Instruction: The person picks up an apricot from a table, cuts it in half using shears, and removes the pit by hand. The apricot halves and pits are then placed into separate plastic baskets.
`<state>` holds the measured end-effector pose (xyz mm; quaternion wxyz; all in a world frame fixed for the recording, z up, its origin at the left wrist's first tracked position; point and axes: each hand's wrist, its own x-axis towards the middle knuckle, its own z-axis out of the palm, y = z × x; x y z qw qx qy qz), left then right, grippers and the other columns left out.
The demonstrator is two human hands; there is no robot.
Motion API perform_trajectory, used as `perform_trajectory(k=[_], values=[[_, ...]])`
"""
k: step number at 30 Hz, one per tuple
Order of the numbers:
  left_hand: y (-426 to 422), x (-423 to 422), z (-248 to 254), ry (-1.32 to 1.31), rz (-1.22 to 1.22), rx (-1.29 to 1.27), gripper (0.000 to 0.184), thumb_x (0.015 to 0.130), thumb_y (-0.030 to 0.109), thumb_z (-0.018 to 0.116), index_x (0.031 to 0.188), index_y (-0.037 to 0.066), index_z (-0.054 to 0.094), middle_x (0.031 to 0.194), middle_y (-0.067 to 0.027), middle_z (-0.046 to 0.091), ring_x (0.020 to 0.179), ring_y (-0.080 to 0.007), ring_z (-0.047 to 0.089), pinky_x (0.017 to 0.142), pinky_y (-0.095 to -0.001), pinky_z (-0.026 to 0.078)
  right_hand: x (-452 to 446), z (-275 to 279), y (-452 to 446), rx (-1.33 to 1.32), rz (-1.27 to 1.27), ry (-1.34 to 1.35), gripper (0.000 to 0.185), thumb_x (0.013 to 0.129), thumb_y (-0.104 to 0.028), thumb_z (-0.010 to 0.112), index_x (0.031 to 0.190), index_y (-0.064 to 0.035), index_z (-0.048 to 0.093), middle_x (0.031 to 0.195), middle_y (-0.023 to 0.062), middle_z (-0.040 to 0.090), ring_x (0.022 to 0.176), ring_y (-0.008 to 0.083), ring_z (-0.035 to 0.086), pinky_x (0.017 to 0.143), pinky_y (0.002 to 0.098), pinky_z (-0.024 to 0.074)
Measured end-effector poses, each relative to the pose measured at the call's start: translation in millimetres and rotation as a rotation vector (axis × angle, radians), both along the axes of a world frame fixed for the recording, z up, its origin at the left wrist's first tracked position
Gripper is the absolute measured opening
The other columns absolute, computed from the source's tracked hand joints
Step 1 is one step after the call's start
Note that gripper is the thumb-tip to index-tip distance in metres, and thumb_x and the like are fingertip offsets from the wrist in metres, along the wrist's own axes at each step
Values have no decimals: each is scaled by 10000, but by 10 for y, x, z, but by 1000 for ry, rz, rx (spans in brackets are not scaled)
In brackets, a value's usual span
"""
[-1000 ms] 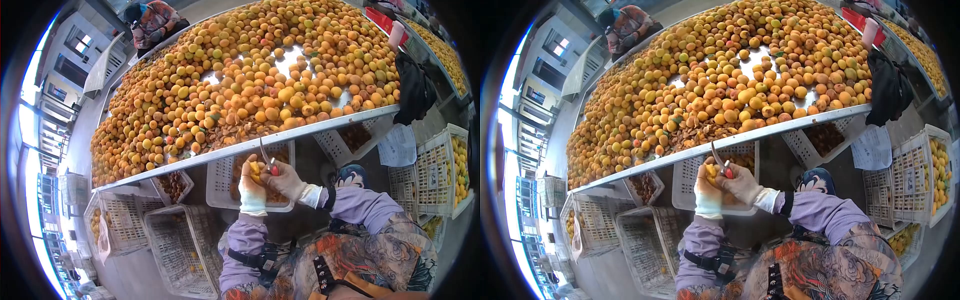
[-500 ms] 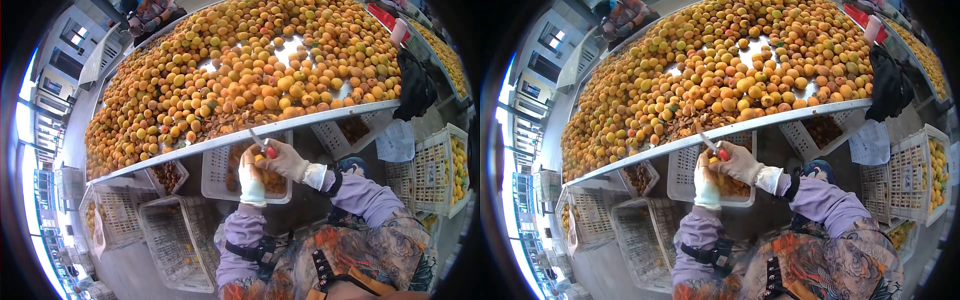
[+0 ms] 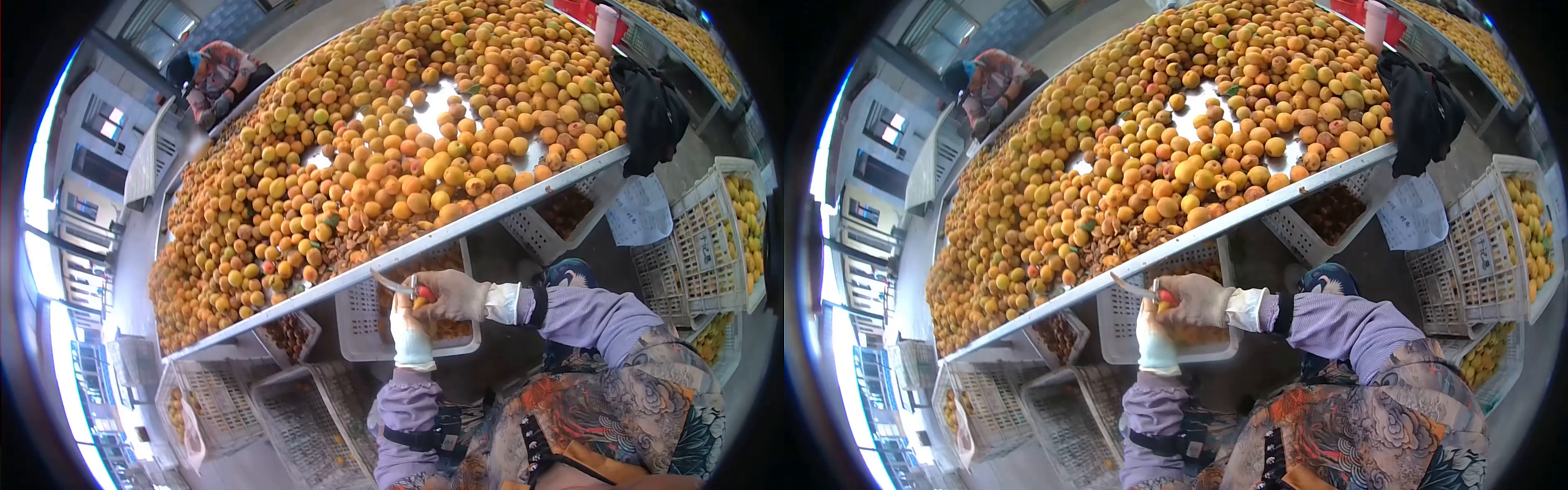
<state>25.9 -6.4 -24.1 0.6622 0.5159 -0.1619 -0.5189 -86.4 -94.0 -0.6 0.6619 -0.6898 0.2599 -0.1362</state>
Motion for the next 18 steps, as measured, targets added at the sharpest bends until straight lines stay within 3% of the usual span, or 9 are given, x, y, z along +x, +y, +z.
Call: perform_trajectory(k=[1, 3, 5, 8, 11, 13, 14, 15, 18], values=[[16, 12, -3, -12, -16, -1, 367, 985, 303, 420, 1179, 17, 543, 1080, -69, 574, 978, -160, 562, 819, -275, 475, -1, -20, -1, -1, -16, -12, 378, 803, -176, 714, 1125, -77, 543, 1013, 46, 614, 949, 130, 547, 871, 271, 422], [18, 22, 6, 63, 12, 66, 377, 985, 313, 419, 1171, 13, 550, 1096, -72, 571, 994, -165, 558, 827, -278, 472, -5, -54, -7, -128, -19, -94, 305, 816, -238, 653, 1059, -79, 560, 907, 132, 634, 873, 251, 615, 784, 334, 468], [-35, 10, -43, 31, 25, 26, 370, 986, 294, 406, 1168, 6, 551, 1082, -72, 579, 985, -153, 560, 796, -255, 474, 3, -78, -1, -163, -61, -108, 277, 826, -226, 640, 1057, -90, 572, 905, 121, 640, 879, 233, 612, 795, 327, 463], [-111, -74, 86, -238, 93, -66, 322, 982, 230, 368, 1056, 1, 583, 1009, -84, 581, 843, -145, 552, 732, -269, 465, 14, -93, -16, 93, -71, -118, 318, 844, -211, 670, 1109, -66, 569, 971, 33, 612, 935, 123, 546, 856, 269, 425], [-76, -181, 353, -488, 17, -40, 307, 976, 200, 372, 1068, -9, 577, 985, -76, 584, 843, -136, 550, 711, -243, 465, 78, -178, -24, 247, -192, -304, 262, 872, -267, 649, 1029, -63, 599, 875, 26, 612, 825, 104, 556, 752, 252, 452], [-103, -179, 283, -463, 39, -61, 272, 960, 171, 408, 1078, -13, 569, 960, -71, 581, 801, -119, 539, 676, -226, 461, 17, 26, -58, 439, -298, -313, 264, 881, -318, 638, 958, -68, 610, 787, -1, 601, 711, 73, 542, 625, 226, 444], [-111, -85, 81, -373, 25, -51, 266, 953, 169, 430, 1096, -13, 561, 950, -72, 579, 771, -113, 534, 663, -223, 460, -18, 117, -109, 371, -358, -262, 262, 885, -330, 631, 909, -70, 611, 746, -27, 591, 654, 53, 527, 553, 209, 419], [-105, -32, -23, -281, 16, -40, 266, 945, 166, 452, 1114, -12, 553, 940, -72, 576, 740, -107, 530, 649, -220, 458, -141, 490, -159, 551, -404, -229, 265, 866, -318, 657, 936, -68, 606, 734, -39, 583, 641, 53, 520, 554, 209, 420], [-61, -122, 61, -403, -25, 74, 275, 911, 160, 532, 1129, -8, 540, 894, -66, 577, 691, -98, 527, 628, -217, 455, -93, 221, -545, 160, -560, -225, 349, 826, -349, 697, 940, -47, 565, 730, -15, 537, 663, 89, 493, 609, 245, 436]])
